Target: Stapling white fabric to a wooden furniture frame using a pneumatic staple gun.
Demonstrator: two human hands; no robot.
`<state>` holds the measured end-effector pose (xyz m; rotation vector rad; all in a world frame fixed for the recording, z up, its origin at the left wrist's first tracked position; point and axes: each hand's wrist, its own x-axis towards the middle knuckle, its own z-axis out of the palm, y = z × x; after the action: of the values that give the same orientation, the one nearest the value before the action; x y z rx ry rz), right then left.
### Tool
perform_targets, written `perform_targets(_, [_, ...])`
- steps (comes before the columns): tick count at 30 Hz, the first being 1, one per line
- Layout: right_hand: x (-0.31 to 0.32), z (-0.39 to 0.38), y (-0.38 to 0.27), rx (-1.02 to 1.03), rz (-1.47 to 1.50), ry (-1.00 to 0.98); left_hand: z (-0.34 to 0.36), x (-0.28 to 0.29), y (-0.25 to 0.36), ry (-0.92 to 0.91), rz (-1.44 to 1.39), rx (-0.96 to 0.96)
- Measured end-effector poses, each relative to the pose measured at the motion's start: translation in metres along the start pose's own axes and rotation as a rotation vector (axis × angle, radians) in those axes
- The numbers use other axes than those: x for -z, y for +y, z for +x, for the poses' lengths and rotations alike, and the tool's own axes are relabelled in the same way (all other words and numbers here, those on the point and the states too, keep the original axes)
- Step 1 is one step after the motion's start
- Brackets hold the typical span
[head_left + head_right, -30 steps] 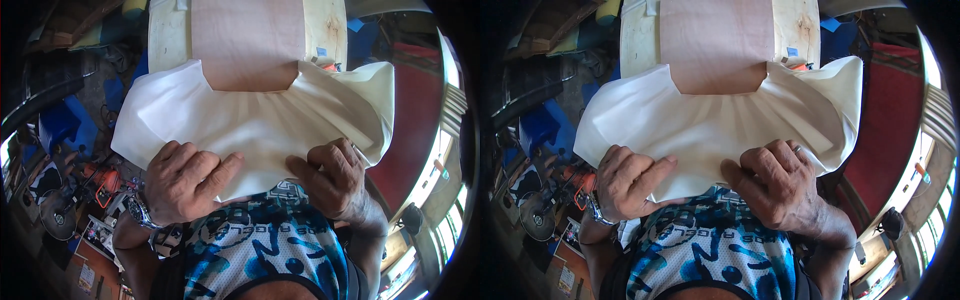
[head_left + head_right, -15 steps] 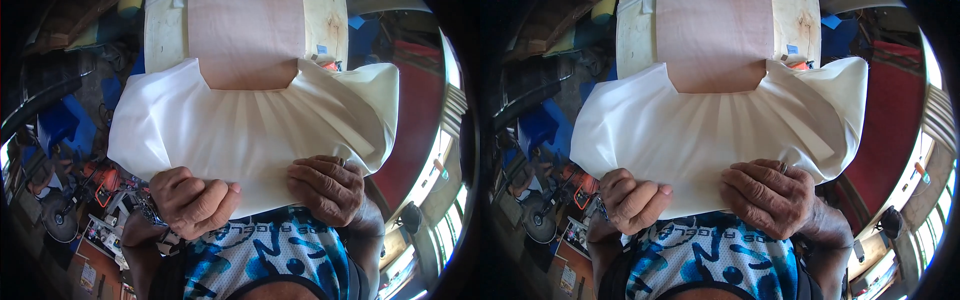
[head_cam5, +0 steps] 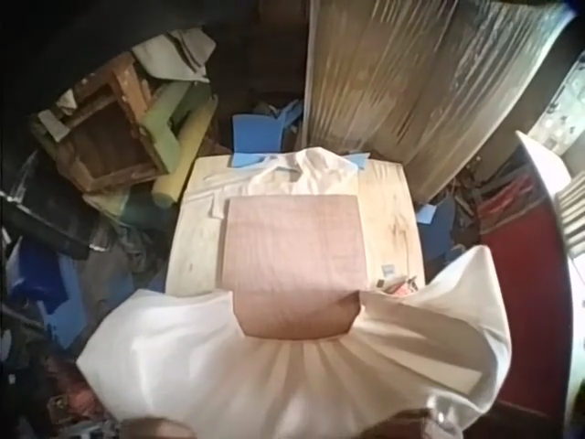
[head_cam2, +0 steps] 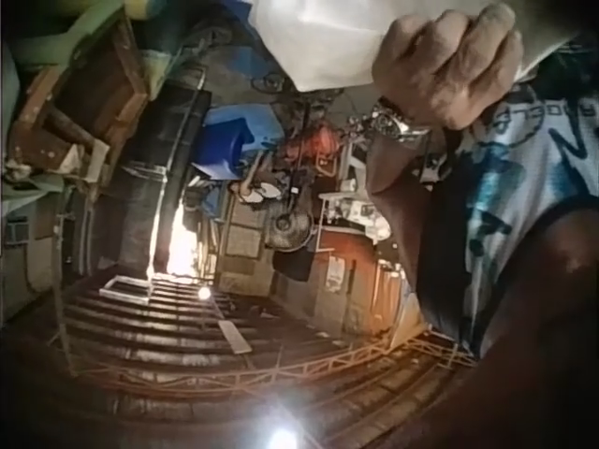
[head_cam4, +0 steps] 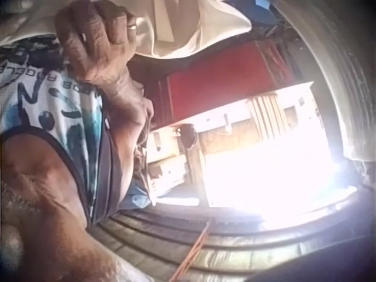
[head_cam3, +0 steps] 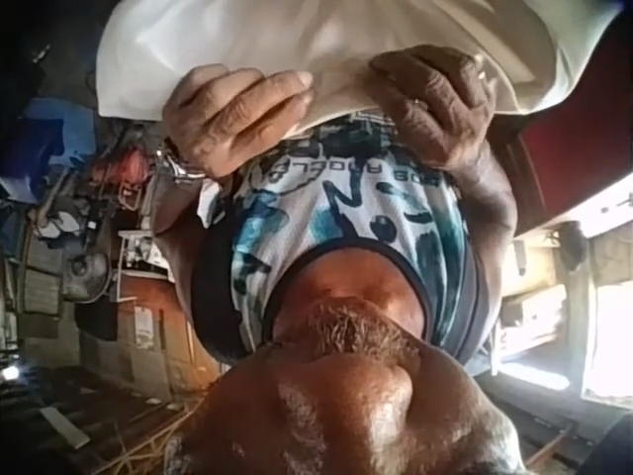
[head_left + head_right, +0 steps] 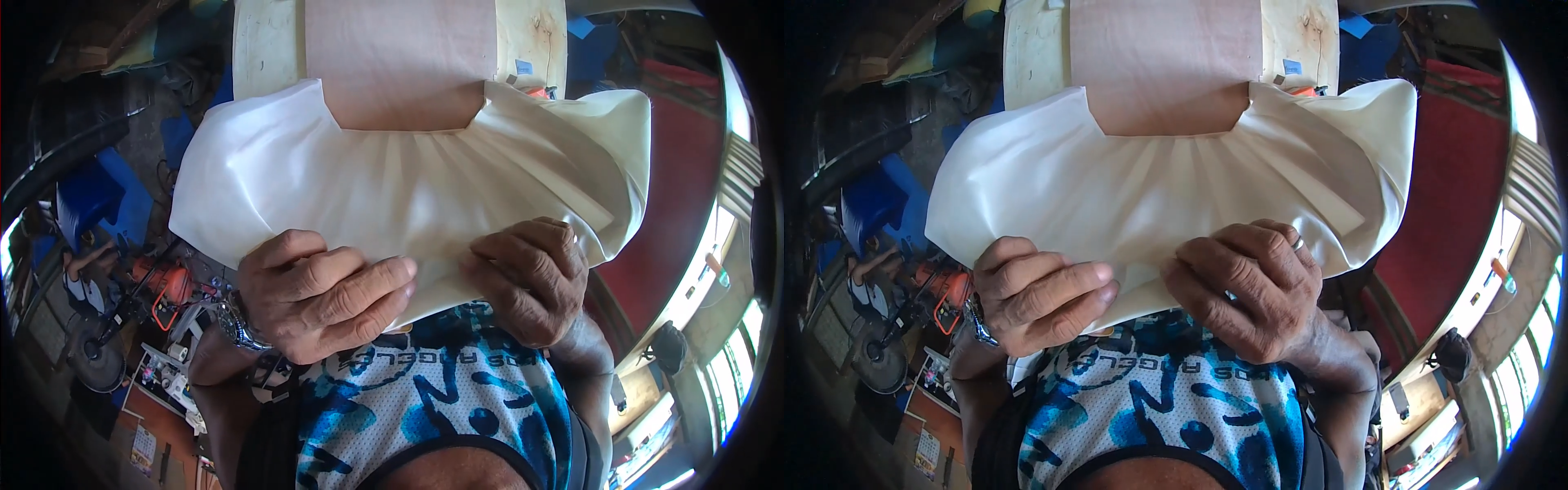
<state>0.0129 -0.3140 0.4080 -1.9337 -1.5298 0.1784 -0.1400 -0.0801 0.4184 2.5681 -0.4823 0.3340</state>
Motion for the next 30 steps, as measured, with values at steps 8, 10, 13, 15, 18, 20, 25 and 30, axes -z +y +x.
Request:
perform_targets(8, [0.000,-0.003,-0.003,0.022,0.046,0.054,0.007,-0.009,0.016,0.061,0.014,0.193])
perform_targets(10, [0.003,-0.001,-0.007,-0.028,0.075,0.037,0.005,-0.005,0.015,0.029,0.024,0.165])
perform_targets(13, [-0.010,0.001,-0.001,-0.019,0.085,0.102,0.006,-0.005,0.005,-0.036,-0.028,0.105])
perform_targets(15, [-0.006,0.000,-0.009,-0.064,0.108,0.086,0.005,-0.003,0.006,-0.021,-0.114,0.093])
perform_targets(18, [0.000,0.002,-0.015,-0.202,0.083,0.029,0.007,0.002,0.007,-0.032,-0.199,0.163])
perform_targets(20, [-0.001,0.000,-0.010,-0.147,0.024,-0.028,0.007,0.001,0.006,-0.016,-0.176,0.173])
perform_targets(25, [-0.004,0.006,-0.003,-0.052,0.053,0.017,0.016,0.003,0.006,-0.181,-0.061,0.276])
perform_targets(30, [0.000,0.003,-0.002,-0.061,0.149,-0.018,0.020,-0.008,0.012,-0.005,-0.039,0.191])
